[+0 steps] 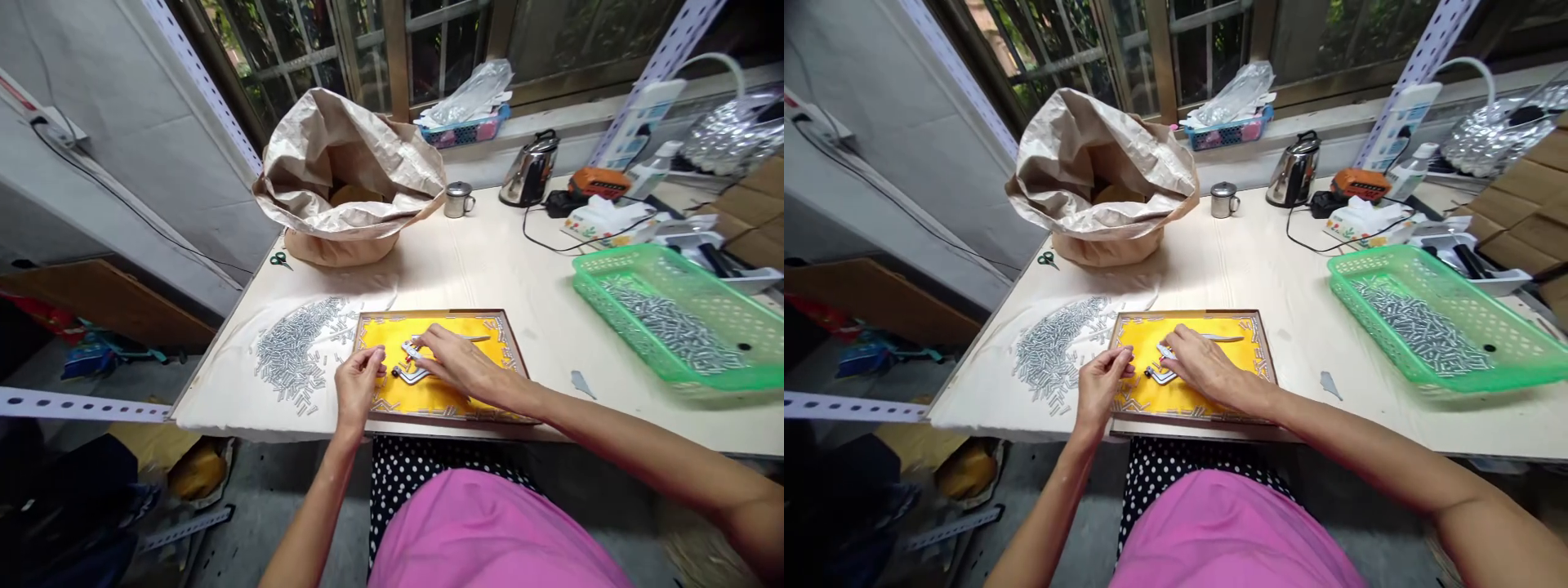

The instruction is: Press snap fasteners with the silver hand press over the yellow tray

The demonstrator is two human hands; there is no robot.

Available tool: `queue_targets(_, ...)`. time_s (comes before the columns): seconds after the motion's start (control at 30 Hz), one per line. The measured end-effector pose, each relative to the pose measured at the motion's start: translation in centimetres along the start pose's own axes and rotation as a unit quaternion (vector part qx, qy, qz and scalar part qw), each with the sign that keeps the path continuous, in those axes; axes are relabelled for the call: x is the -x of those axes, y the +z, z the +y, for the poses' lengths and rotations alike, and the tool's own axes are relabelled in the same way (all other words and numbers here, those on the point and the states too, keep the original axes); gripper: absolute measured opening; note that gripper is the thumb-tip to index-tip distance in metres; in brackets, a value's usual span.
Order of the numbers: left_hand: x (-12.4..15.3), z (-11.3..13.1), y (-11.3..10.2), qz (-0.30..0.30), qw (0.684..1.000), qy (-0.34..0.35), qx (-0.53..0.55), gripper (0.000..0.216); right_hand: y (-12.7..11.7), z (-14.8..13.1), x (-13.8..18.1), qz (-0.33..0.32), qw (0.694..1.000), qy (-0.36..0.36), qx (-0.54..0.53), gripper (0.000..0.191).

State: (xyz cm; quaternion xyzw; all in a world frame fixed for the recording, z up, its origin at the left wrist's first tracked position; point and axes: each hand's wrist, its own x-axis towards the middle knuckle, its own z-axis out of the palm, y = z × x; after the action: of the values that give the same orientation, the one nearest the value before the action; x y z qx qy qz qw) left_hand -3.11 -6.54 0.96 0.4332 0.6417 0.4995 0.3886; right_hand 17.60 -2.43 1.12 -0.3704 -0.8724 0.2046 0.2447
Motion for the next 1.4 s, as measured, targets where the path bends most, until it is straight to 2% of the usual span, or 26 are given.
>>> queue_targets(0.1, -0.3, -0.4, -1.0, -0.026, 0.998, -0.013, -0.055, 0.040, -0.3, 0.7, 2.8, -0.078, 0.991, 0.064, 0.090, 0.017)
queue_targets(0.2, -0.1, -0.5, -0.8, -0.074, 0.987, 0.058, -0.132, 0.033, 0.2, 1.0, 3.8, -0.131, 0.982, 0.101, 0.091, 0.016)
queue_targets(0.3, -0.1, 0.0, 0.2, -0.144, 0.958, 0.147, -0.200, 0.024, 1.0, 1.5, 3.4, -0.157, 0.975, 0.132, 0.081, 0.011)
queue_targets(0.37, -0.5, 0.6, 0.6, -0.148, 0.954, 0.157, -0.209, 0.023, 1.1, 2.1, 3.1, -0.157, 0.976, 0.132, 0.075, 0.010)
queue_targets(0.53, -2.0, 1.3, 0.2, -0.092, 0.986, 0.065, -0.127, 0.033, -0.2, 4.7, 4.2, -0.074, 0.995, 0.035, 0.063, 0.015)
queue_targets(0.67, -2.2, 1.0, 0.7, -0.124, 0.990, -0.046, -0.052, 0.046, -1.4, 7.1, 5.3, -0.049, 0.990, -0.055, 0.118, 0.022)
queue_targets(0.8, -1.6, 0.6, 2.7, -0.150, 0.982, -0.109, -0.035, 0.049, -1.2, 8.6, 5.8, -0.068, 0.979, -0.117, 0.151, 0.026)
queue_targets(1.0, -0.7, 0.3, 4.9, -0.200, 0.961, -0.154, -0.113, 0.041, -0.9, 8.9, 5.9, -0.085, 0.976, -0.129, 0.152, 0.029)
queue_targets(1.23, -0.4, -0.1, 5.3, -0.206, 0.949, -0.164, -0.173, 0.034, -0.7, 8.9, 6.2, -0.086, 0.974, -0.131, 0.164, 0.028)
queue_targets(1.4, -0.7, -0.4, 5.6, -0.219, 0.937, -0.145, -0.230, 0.030, -0.8, 8.6, 6.2, -0.093, 0.972, -0.116, 0.182, 0.029)
